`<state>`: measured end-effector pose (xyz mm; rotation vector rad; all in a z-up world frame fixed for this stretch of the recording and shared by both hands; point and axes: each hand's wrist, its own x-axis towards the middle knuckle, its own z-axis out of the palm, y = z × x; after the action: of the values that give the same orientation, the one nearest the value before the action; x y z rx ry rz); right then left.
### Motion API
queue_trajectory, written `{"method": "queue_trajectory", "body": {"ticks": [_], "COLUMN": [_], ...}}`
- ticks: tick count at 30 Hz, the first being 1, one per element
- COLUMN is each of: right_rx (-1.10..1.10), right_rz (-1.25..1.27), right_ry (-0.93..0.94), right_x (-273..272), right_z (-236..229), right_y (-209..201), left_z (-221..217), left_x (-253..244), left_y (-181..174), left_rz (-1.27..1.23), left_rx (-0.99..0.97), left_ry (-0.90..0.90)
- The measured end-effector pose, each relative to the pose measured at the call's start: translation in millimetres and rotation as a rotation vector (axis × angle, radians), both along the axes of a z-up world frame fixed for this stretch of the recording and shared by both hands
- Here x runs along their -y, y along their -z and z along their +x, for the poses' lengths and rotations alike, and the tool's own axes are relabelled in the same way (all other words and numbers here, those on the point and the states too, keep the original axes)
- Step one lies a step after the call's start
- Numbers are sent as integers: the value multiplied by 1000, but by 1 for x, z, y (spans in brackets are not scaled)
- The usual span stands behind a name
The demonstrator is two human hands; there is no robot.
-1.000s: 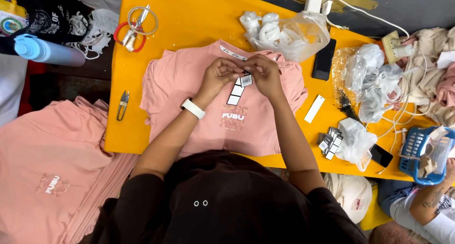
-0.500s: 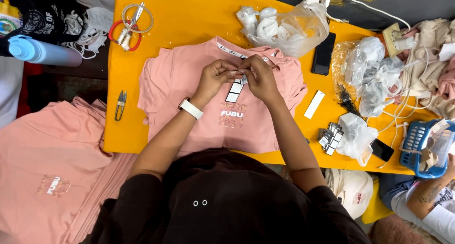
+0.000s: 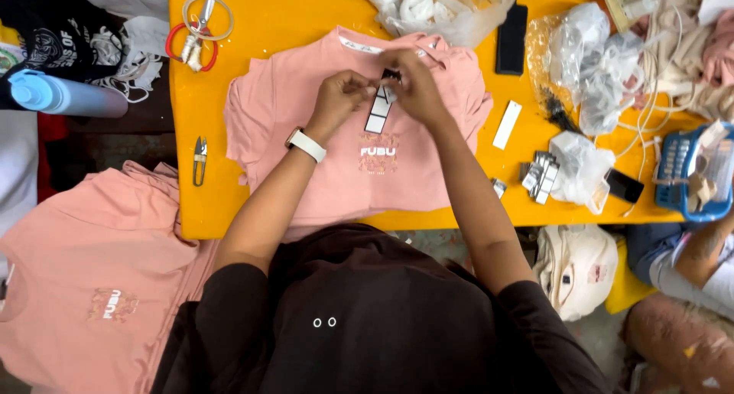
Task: Attaching brand tags to the collars of t-shirts and folding them on a factory work table.
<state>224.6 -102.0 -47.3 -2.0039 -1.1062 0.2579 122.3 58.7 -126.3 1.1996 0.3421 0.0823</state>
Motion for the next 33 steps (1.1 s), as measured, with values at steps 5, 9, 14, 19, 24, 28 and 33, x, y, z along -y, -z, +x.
{"method": "queue_trajectory", "body": {"ticks": [5,9,14,19,24,28,33], "right_rx": [-45,-295,-319,-74,-420,-335,-204], "right_rz": [10,-300,-331,-265,271,616,861], "right_ry": [543,924,917,993,871,818,131], "right_x": [169,299,325,334,311,261,206], "right_z": [-11,-84,-137,-120,-66,-63,-113], "right_y": [7,92,190,179,131,-61,-137], "left_z": [-70,-150,-238,-276,-264,-263,-374], "left_x": [-58,-123,-140,-87,-63,-49,-12], "left_y": [-8,-6,26,3,62,-58,-176], "left_rz": [534,752,796,876,1069,897,426], "left_rx": [167,-19,-180,-390,-190,180,699], "left_ry": [-113,-320,-347,-224,-535,-977,-1153]}}
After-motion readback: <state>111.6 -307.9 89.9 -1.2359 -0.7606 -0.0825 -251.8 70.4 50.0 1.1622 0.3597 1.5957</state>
